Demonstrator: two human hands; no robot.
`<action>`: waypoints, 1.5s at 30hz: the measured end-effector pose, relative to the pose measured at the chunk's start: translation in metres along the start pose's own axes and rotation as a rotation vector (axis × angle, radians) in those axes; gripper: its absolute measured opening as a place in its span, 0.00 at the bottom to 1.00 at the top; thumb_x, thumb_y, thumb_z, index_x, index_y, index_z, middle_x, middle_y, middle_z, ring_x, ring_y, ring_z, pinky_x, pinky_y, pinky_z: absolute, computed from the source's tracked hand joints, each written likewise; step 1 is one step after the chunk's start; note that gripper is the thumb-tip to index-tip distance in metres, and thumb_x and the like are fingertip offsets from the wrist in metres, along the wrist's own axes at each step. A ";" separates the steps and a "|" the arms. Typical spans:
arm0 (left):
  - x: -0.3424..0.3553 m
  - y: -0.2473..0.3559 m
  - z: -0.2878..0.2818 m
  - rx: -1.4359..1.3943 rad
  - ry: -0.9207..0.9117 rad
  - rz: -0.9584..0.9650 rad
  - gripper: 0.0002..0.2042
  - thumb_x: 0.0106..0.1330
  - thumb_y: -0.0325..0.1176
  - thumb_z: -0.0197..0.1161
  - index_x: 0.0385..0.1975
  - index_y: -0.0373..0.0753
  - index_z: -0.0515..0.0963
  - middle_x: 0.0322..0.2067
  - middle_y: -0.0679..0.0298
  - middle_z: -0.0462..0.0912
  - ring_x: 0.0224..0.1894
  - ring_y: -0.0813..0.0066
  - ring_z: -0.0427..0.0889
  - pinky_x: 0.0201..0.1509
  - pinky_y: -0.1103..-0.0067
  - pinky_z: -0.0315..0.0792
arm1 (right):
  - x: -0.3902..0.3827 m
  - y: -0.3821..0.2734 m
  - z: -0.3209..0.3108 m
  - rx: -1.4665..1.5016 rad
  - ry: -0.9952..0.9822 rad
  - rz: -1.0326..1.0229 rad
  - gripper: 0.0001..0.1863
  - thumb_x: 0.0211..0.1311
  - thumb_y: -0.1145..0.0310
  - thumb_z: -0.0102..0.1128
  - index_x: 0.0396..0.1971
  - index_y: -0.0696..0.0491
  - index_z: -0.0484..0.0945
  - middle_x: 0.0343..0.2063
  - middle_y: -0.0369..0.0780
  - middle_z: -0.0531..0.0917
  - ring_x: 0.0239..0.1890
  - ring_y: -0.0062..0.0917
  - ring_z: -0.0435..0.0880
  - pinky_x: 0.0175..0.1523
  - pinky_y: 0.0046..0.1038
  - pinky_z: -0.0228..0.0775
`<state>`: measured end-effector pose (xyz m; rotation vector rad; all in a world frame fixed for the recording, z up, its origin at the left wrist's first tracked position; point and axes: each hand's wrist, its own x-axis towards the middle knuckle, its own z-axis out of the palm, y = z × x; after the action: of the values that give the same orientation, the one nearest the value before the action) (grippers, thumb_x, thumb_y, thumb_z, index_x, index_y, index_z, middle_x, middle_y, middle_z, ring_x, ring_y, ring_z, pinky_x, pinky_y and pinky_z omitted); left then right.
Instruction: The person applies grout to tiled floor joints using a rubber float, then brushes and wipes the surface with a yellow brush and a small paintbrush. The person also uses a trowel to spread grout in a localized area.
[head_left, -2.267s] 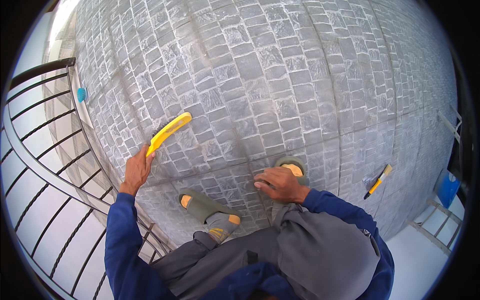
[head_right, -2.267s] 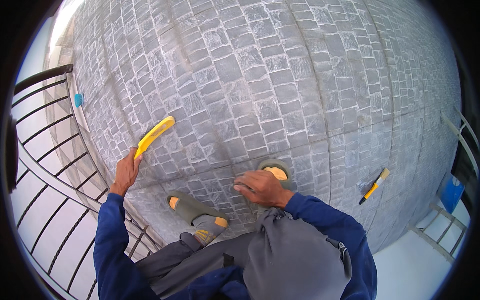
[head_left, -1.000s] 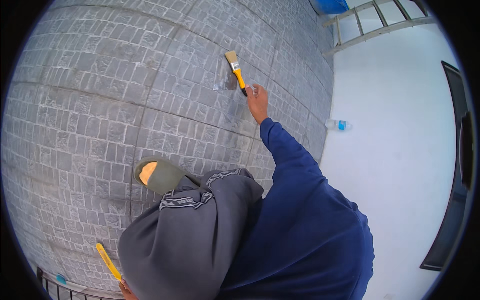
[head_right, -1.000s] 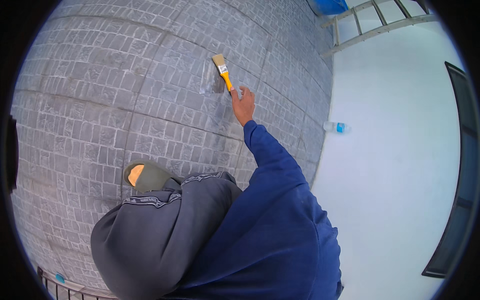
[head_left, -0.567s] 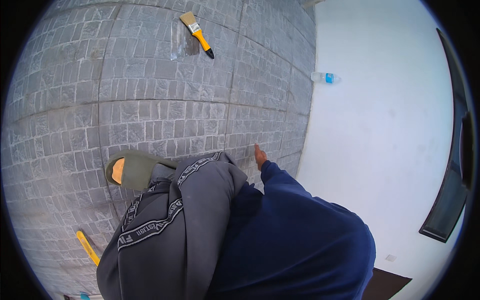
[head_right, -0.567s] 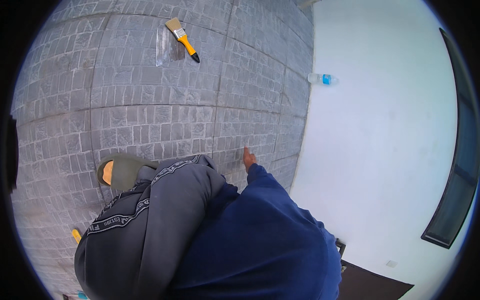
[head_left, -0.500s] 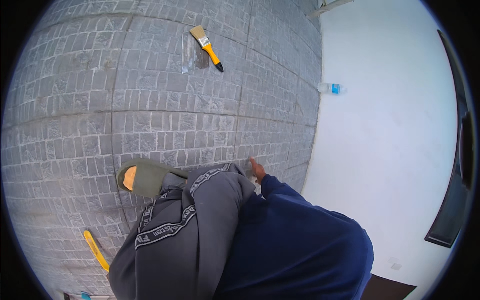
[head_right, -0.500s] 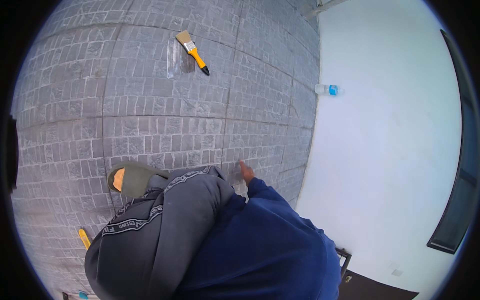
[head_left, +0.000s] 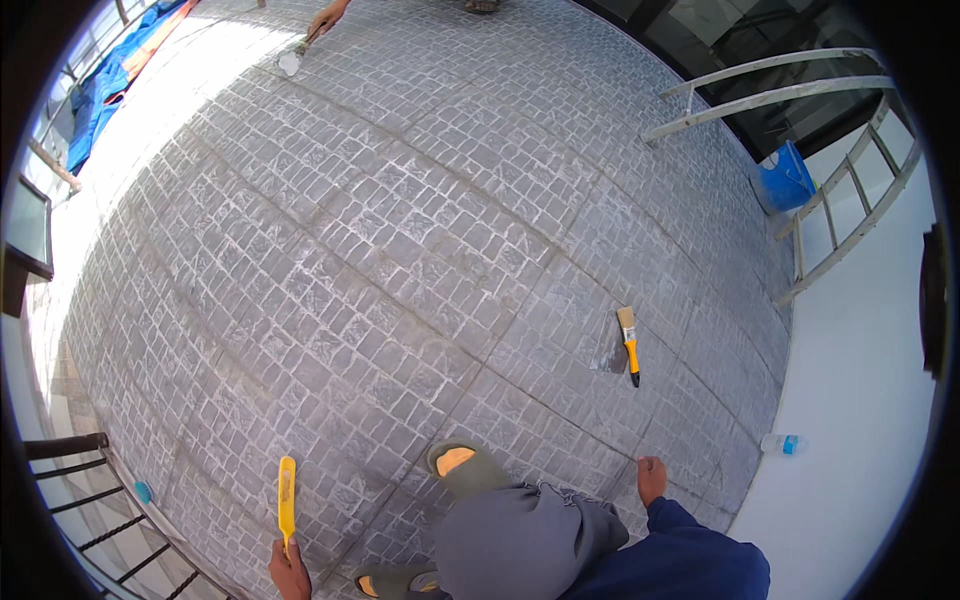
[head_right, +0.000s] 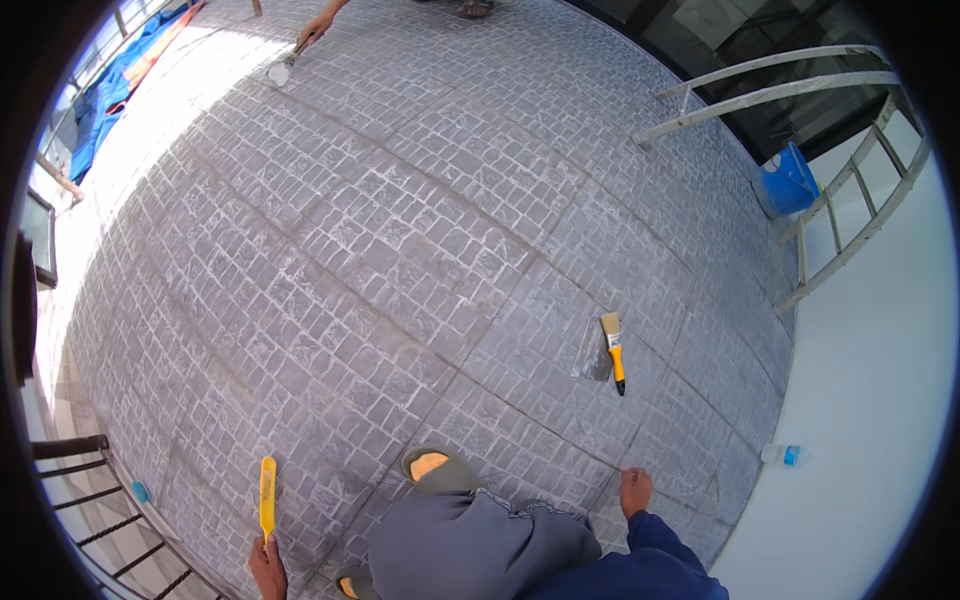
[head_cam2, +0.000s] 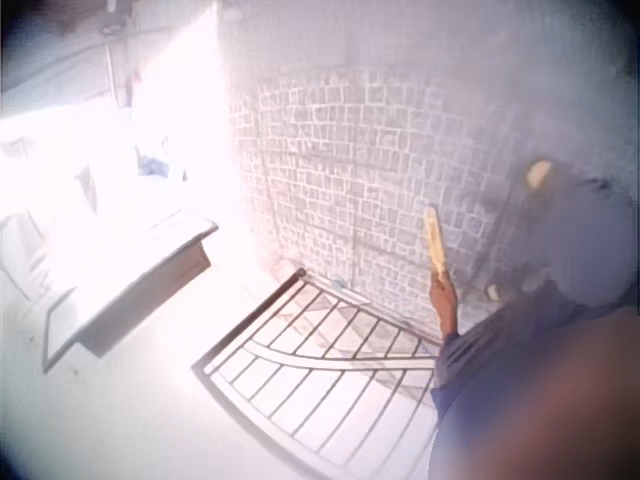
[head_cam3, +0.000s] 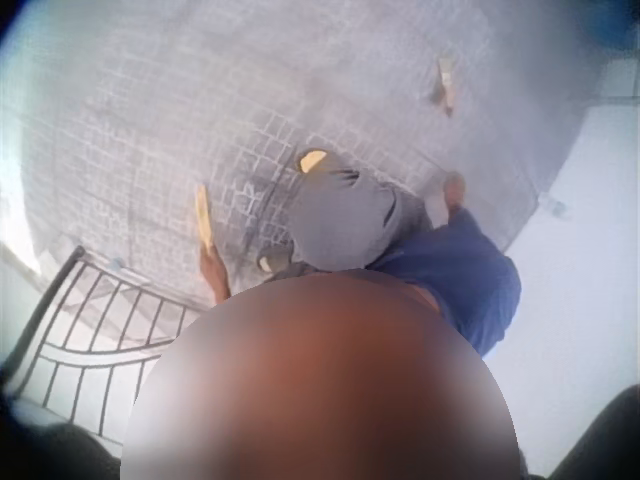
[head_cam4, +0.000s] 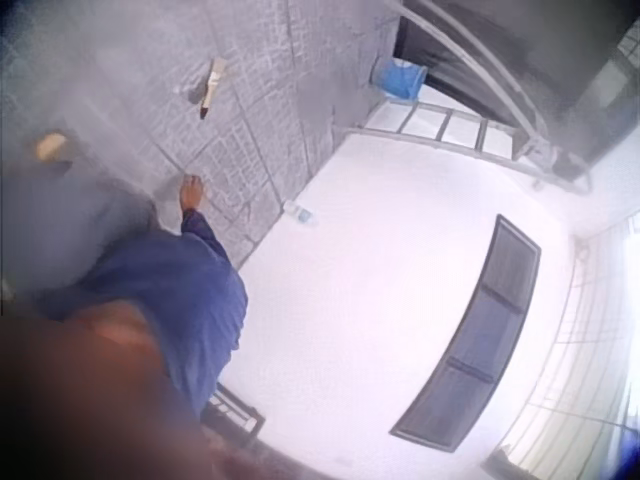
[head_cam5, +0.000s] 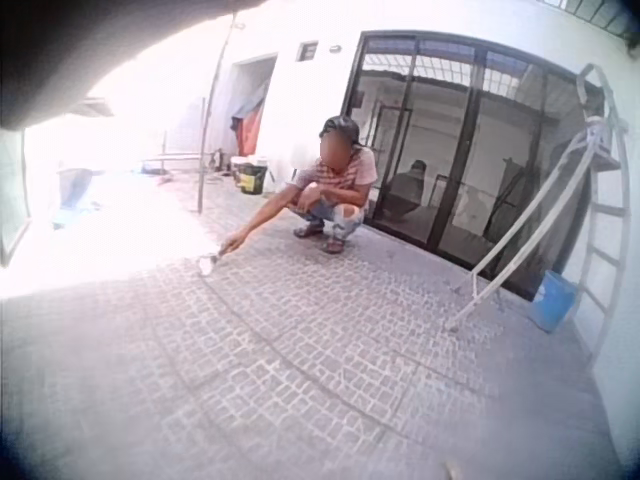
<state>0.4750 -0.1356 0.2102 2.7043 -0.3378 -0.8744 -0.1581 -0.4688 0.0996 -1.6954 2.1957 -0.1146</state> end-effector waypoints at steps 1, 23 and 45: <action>-0.002 0.000 0.006 -0.052 0.040 0.011 0.21 0.76 0.48 0.54 0.46 0.32 0.78 0.29 0.52 0.77 0.31 0.58 0.76 0.37 0.67 0.69 | 0.012 -0.039 0.009 0.082 0.018 -0.073 0.15 0.68 0.59 0.60 0.40 0.58 0.81 0.37 0.48 0.81 0.39 0.40 0.80 0.47 0.40 0.71; -0.086 -0.015 0.134 -0.360 0.073 -0.134 0.15 0.74 0.45 0.58 0.45 0.38 0.76 0.26 0.48 0.80 0.29 0.46 0.82 0.33 0.61 0.71 | -0.091 -0.384 0.132 0.305 -0.908 -1.428 0.05 0.62 0.70 0.67 0.33 0.55 0.84 0.28 0.41 0.84 0.30 0.36 0.82 0.38 0.35 0.72; -0.019 0.016 0.141 -0.530 0.110 0.070 0.14 0.74 0.42 0.58 0.44 0.36 0.78 0.24 0.53 0.79 0.26 0.61 0.80 0.33 0.69 0.71 | -0.090 -0.379 0.133 0.363 -0.788 -1.450 0.08 0.63 0.64 0.68 0.31 0.54 0.84 0.27 0.40 0.82 0.31 0.34 0.82 0.38 0.35 0.72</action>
<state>0.3736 -0.1714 0.1160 2.2230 -0.1477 -0.6751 0.2541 -0.4669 0.1035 -2.1710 0.1498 -0.1455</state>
